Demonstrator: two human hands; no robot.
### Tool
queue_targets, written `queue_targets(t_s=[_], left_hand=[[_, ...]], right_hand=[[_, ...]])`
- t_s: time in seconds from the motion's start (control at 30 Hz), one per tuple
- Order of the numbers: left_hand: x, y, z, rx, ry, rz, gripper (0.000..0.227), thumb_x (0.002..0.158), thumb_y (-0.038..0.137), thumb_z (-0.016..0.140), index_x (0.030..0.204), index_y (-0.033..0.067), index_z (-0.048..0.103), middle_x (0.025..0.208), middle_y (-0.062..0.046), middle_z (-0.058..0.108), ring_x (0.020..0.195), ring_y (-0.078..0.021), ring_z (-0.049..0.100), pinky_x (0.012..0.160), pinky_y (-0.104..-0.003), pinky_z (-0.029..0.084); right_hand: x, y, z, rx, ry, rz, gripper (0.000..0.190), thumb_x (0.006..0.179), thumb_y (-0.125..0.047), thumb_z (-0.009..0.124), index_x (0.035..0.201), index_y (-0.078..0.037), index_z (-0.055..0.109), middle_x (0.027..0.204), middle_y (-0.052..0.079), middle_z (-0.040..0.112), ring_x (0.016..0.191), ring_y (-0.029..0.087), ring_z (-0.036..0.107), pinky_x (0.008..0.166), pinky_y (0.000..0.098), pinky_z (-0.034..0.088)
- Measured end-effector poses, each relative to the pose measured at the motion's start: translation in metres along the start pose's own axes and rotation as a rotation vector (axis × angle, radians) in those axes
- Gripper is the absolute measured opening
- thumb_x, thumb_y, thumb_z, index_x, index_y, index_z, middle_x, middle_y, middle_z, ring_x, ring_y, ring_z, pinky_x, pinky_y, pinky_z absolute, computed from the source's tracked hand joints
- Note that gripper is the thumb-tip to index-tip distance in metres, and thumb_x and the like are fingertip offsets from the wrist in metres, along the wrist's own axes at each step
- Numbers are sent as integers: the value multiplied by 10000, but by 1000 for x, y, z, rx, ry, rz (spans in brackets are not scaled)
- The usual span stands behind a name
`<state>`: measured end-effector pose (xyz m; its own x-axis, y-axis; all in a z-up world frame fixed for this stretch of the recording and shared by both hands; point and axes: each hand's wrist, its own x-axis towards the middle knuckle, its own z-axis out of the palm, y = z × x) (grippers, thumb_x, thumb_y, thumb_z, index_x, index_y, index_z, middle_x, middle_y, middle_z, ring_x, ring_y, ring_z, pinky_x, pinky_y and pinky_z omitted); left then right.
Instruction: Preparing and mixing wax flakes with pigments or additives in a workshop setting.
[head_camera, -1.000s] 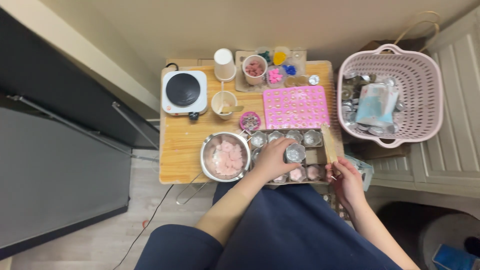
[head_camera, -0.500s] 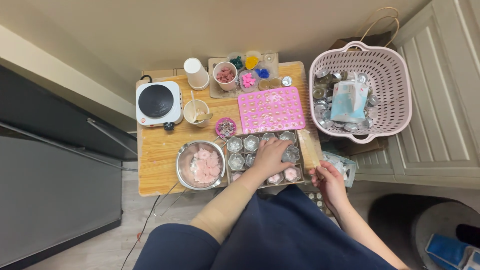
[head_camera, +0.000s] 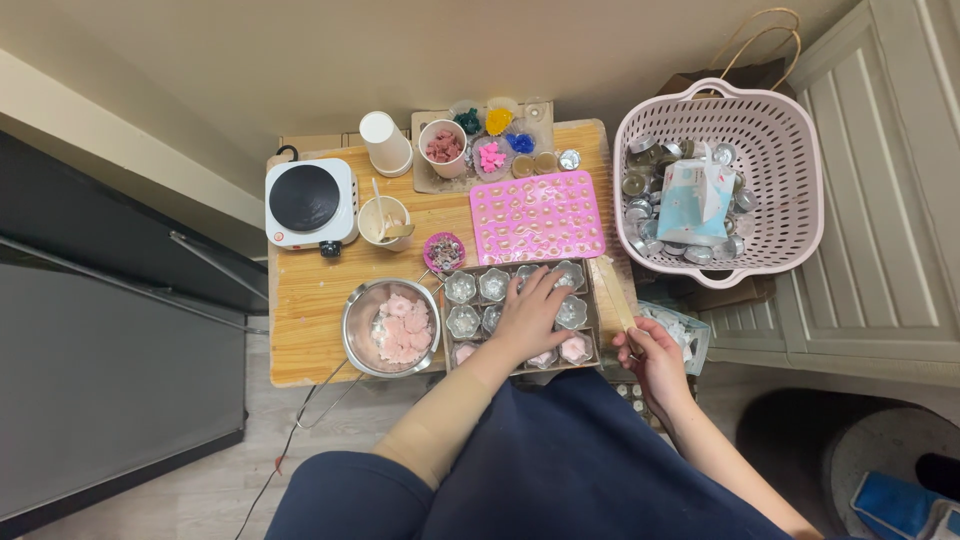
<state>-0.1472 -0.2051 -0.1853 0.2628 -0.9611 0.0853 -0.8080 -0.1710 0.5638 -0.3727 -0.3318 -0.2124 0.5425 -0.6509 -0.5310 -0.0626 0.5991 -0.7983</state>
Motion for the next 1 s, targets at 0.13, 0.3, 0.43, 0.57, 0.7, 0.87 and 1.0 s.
queue_targets(t_s=[0.13,0.3,0.43,0.57,0.7,0.87,1.0], left_hand=[[-4,8,-16,-33,11,28,752,674,386,861,1311,101,582,1491,-149,460,1441,-366,355,1105,-628,257],[-8,14,-17,63,-160,280,617,645,301,829,1237,216,676,1472,-120,501,1414,-355,407,1110,-574,315],[-1,28,-17,172,-236,311,653,592,311,850,1209,167,693,1448,-146,490,1393,-357,406,1087,-585,321],[7,45,-26,322,-280,336,477,601,288,848,1044,138,753,1404,-120,529,1390,-334,417,1104,-583,330],[5,23,27,484,-139,500,159,829,237,820,909,119,751,1381,-81,570,1432,-312,454,1173,-564,354],[11,41,-22,347,-247,452,462,576,303,860,963,87,730,1328,-88,573,1354,-294,467,1108,-551,374],[-2,43,-53,-137,-66,287,607,518,281,879,1037,73,643,1293,-103,588,1325,-310,505,1032,-542,391]], right_hand=[[1,3,-5,-4,6,9,173,1007,-109,542,1164,-63,601,879,60,680,688,121,584,627,256,453],[3,7,-10,5,-2,9,183,1004,-108,541,1173,-67,598,875,62,684,678,122,584,618,258,451],[3,7,-11,12,1,9,198,1005,-111,539,1191,-71,593,876,64,684,677,123,583,620,257,450],[2,8,-14,16,9,10,209,1010,-119,539,1207,-68,586,881,67,682,680,124,585,625,256,450],[1,3,-9,23,25,8,207,1015,-134,534,1206,-68,581,886,67,676,688,124,589,630,258,453],[1,1,0,42,28,-25,217,1009,-148,522,1203,-62,569,873,80,667,677,149,590,624,282,458],[6,0,5,92,-14,-93,223,999,-167,512,1189,-55,551,788,57,592,634,147,533,616,297,452]])
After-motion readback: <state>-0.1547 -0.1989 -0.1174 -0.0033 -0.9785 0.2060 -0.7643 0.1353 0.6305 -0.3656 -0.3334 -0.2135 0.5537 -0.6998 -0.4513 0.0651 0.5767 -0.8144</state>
